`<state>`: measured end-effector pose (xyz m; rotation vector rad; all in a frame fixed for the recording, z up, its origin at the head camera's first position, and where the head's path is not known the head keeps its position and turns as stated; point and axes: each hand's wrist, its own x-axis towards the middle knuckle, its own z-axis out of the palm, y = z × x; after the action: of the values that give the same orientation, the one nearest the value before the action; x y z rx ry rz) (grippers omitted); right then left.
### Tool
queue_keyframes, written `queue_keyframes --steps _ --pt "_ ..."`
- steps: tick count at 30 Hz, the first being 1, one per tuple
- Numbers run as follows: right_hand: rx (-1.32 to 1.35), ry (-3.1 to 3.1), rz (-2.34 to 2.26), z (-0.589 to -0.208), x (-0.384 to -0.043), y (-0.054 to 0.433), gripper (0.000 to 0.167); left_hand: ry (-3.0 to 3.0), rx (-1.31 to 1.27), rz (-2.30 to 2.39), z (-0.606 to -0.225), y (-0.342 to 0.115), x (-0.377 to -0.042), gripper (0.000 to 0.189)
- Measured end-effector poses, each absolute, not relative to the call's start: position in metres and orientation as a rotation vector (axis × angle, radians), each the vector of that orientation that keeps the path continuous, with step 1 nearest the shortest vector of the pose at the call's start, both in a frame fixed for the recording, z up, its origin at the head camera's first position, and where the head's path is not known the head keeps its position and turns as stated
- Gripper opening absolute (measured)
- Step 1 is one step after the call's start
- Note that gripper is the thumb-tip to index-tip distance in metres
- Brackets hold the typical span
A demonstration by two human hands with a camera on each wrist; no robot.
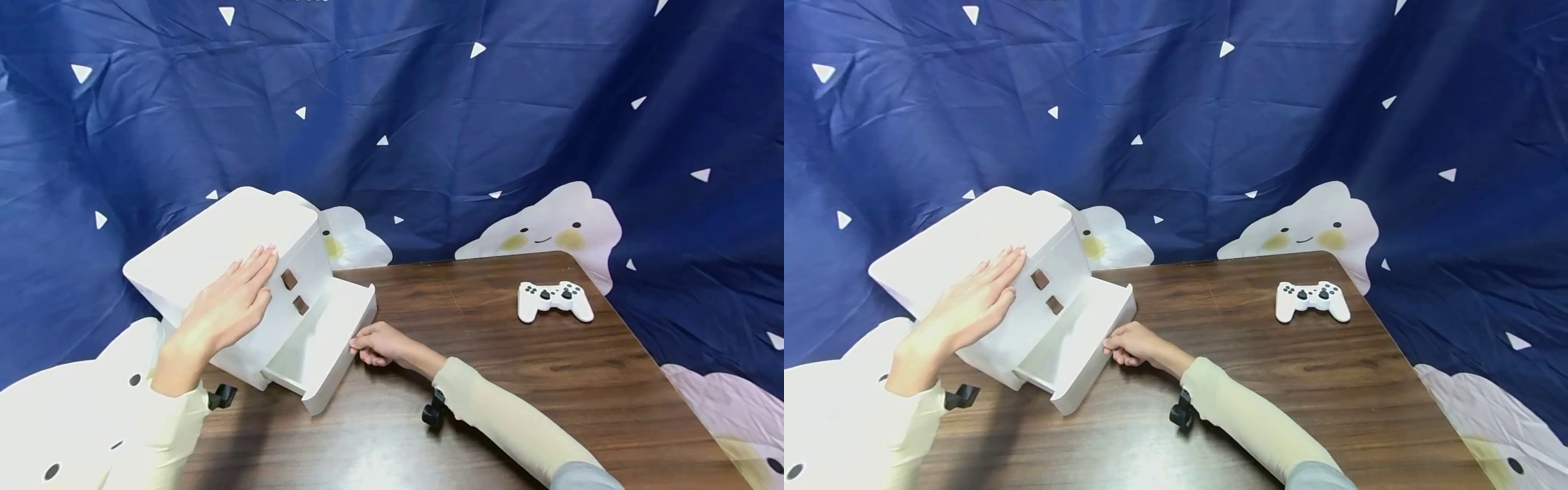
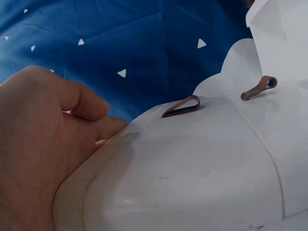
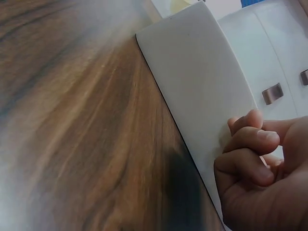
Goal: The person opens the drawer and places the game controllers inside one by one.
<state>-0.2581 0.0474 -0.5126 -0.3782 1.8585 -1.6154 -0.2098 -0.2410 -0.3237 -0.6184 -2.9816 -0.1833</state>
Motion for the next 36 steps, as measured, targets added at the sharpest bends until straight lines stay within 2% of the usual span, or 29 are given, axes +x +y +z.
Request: queue_keyframes --steps 7,16,20,25,36 --pt "-0.4 1.867 -1.58 -0.51 -0.249 0.059 0.033 -2.98 -0.615 -0.182 -0.324 -0.244 -0.21 0.061" --pt "-0.408 1.931 -1.536 -0.515 -0.245 0.069 0.041 -2.987 -0.621 -0.191 -0.327 -0.242 -0.212 0.061" --pt "-0.468 2.013 -1.475 -0.513 -0.246 0.081 0.035 -2.986 -0.619 -0.185 -0.326 -0.242 -0.211 0.061" --pt "-0.552 2.191 -1.365 -0.498 -0.252 0.113 0.03 -2.986 -0.611 -0.174 -0.326 -0.242 -0.209 0.062" --pt "-0.468 2.253 -1.479 -0.467 -0.263 0.206 0.027 -2.955 -0.626 -0.156 -0.326 -0.241 -0.209 0.061"
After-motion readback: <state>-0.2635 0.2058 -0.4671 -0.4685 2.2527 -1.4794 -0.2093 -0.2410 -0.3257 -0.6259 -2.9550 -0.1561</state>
